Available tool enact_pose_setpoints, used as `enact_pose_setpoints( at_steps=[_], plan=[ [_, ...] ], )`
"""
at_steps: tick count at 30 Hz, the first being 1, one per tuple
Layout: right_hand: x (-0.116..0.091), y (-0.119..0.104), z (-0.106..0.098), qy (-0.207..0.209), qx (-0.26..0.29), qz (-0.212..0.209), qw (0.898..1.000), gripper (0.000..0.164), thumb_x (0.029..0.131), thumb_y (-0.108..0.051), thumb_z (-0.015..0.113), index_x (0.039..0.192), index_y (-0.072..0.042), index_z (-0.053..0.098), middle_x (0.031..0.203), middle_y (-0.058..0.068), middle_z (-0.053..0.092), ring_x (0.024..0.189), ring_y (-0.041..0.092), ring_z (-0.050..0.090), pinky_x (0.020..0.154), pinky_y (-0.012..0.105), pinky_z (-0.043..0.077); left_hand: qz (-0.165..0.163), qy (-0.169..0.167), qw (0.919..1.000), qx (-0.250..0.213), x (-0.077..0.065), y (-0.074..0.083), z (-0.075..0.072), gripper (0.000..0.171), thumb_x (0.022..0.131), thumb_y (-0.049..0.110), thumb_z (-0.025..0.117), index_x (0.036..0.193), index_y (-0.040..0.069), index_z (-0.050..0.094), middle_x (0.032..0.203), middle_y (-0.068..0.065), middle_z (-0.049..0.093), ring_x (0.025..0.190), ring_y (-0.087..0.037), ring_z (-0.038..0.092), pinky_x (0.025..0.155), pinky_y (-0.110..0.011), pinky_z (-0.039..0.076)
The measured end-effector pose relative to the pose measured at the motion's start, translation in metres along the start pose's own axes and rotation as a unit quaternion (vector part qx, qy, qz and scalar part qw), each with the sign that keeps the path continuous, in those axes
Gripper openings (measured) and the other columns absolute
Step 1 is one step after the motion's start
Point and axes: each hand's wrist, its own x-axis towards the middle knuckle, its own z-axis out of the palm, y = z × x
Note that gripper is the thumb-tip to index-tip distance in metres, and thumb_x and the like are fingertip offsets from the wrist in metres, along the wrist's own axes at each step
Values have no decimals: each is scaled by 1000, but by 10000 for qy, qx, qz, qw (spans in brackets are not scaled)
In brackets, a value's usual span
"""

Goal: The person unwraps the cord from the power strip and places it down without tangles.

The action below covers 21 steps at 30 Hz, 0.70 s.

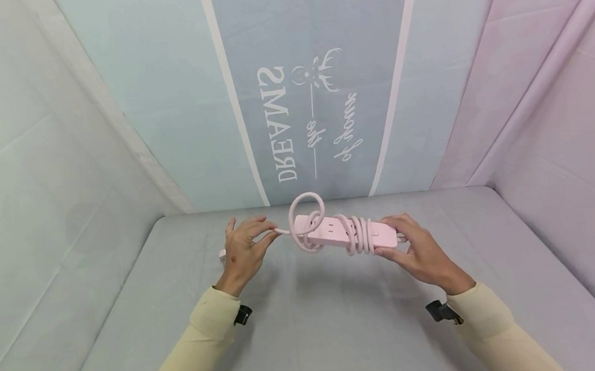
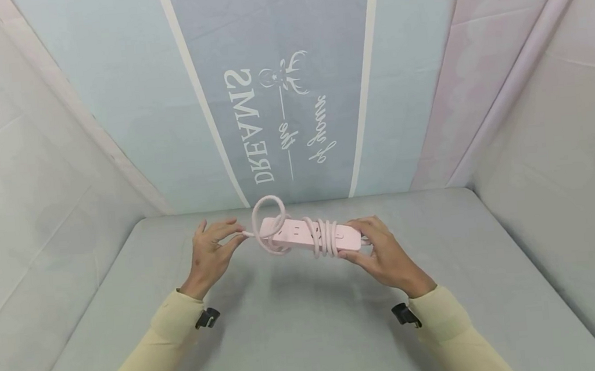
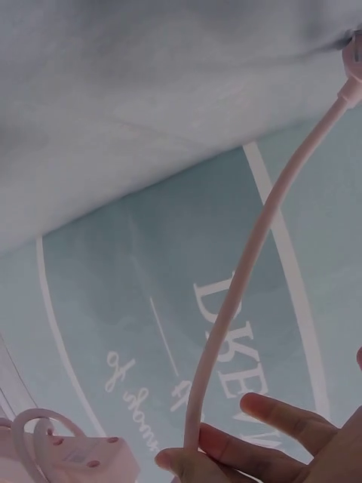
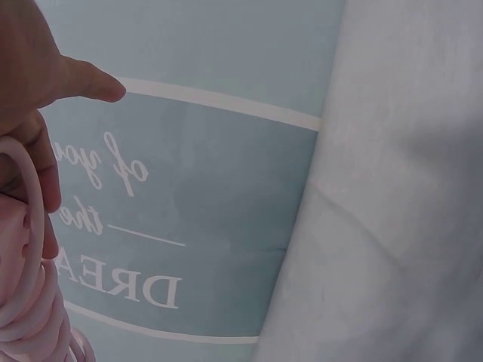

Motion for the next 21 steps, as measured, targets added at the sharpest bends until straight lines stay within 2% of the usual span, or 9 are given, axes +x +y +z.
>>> enact_pose_setpoints(
  at_steps=[9,16,21],
  plan=[
    [0,-2,0,106,74,-123,9998,50,80,0,81,126,-5,62,119,6,62,106,10,52,81,22,49,245,-210,9995,20,-4,-4,-3,21,72,5,87,91,8,79,89,-6,76,108,-33,67,108,-73,20],
    [-2,-3,3,181,60,-111,9998,50,80,0,81,126,-5,63,118,6,62,105,9,52,81,20,48,440,-522,9977,-28,-7,-4,-4,23,72,-1,86,91,9,80,89,-4,77,109,-32,67,108,-73,20],
    [-2,-1,5,222,66,-110,9997,50,79,0,82,125,-5,63,118,6,62,105,9,51,81,19,48,658,-698,9954,62,-9,-4,-4,21,73,1,86,91,12,80,89,-1,77,110,-30,67,108,-73,21]
  ],
)
